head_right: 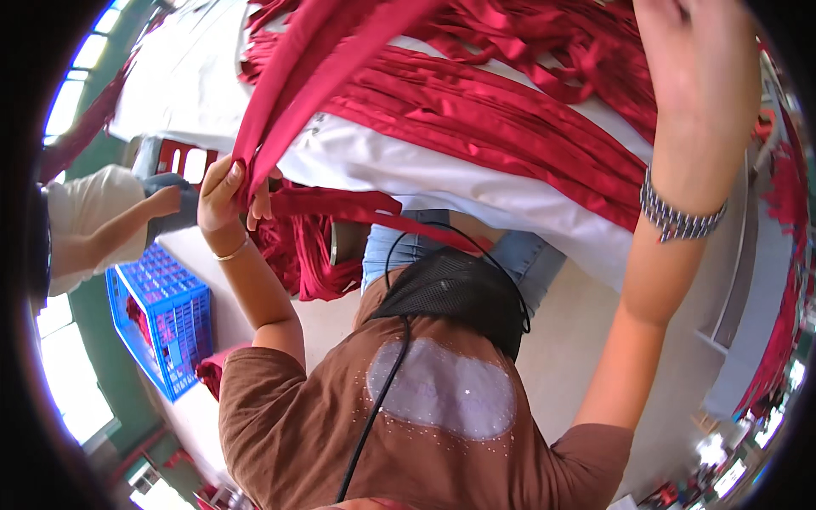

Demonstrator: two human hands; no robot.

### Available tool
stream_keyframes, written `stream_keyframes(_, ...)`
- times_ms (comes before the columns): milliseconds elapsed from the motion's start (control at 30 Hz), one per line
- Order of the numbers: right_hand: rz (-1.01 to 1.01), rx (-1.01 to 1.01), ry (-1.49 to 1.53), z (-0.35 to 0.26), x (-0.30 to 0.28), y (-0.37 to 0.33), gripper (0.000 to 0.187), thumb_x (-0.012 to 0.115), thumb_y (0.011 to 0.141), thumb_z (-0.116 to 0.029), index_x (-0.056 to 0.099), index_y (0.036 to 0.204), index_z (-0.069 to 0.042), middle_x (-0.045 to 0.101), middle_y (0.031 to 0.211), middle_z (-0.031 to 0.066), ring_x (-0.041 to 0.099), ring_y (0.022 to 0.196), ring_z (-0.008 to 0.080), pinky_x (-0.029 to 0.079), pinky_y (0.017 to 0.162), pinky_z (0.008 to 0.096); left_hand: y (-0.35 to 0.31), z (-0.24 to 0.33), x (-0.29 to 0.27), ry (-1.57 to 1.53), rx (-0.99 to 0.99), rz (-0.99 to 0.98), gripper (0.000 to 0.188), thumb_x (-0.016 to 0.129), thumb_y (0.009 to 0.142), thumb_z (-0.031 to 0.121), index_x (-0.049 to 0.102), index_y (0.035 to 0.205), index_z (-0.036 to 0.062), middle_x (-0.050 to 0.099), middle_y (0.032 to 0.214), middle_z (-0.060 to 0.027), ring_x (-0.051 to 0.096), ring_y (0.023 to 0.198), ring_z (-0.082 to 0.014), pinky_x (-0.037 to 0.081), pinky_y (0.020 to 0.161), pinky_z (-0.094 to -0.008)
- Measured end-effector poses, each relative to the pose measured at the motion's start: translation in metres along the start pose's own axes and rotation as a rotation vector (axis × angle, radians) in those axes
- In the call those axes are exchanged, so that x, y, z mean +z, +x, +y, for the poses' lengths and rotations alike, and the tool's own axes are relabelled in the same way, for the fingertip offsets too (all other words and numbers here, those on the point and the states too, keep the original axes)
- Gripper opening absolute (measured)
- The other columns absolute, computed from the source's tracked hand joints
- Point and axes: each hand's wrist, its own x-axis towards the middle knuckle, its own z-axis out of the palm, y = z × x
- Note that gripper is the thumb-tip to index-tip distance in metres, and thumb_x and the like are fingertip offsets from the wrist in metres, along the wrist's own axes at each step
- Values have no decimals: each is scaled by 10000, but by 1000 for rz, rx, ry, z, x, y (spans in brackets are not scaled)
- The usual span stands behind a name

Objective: Trimming excess threads and sorting red fabric strips using thread snips in a workshop environment.

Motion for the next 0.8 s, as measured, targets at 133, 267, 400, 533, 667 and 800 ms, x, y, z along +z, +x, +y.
stream_keyframes(133, -248, 352, 312, 28, -33, -20, 293, 441, 976, -42, 505, 1225, 99, 389, 645, 11, 233, 538, 84, 196, 510, 248, -79, 15, -38, 108, 72, 240, 329, 356, 990, 85, 462, 1182, -159, 615, 662, -193, 542, 433, -207, 413, 390, -255)
stream_keyframes(267, -408, 89, 167, 57, 14, -53, 181, 470, 965, -44, 537, 1133, -35, 594, 810, 54, 276, 464, 53, 239, 453, 206, -150, 27, -67, 67, 201, 114, 379, 383, 979, 123, 429, 1256, -131, 614, 971, -304, 642, 555, -307, 551, 497, -377)
stream_keyframes(400, -254, 94, 198, 71, 38, -75, 282, 524, 934, -37, 510, 1210, -93, 627, 889, 80, 537, 565, 125, 489, 589, 290, -206, 28, -70, 49, 128, 131, 470, 408, 980, 238, 426, 1250, -147, 630, 842, -253, 626, 483, -264, 523, 453, -322)
stream_keyframes(533, -591, 111, -246, 84, 72, -75, 176, 604, 852, -4, 617, 1026, -23, 646, 934, 68, 565, 687, 85, 479, 635, 229, -251, 8, -59, -156, -204, 514, 396, 363, 1001, 228, 477, 1169, -113, 558, 644, -152, 490, 339, -197, 410, 346, -257)
stream_keyframes(667, -910, 233, -325, 105, 118, -113, 245, 700, 770, -42, 621, 1002, -36, 581, 777, -24, 480, 620, 28, 388, 552, 179, -291, -63, -63, -28, -976, 776, 282, 502, 964, 270, 589, 1066, 21, 656, 807, -104, 598, 495, -164, 455, 381, -261)
stream_keyframes(800, -1283, 551, -280, 117, 139, -168, 370, 714, 758, -87, 529, 1072, -21, 582, 670, 168, 589, 565, 286, 443, 551, 365, -318, -155, -11, -425, -1332, 296, 334, 499, 983, 235, 607, 1176, -15, 688, 1017, -136, 673, 838, -173, 561, 735, -285)
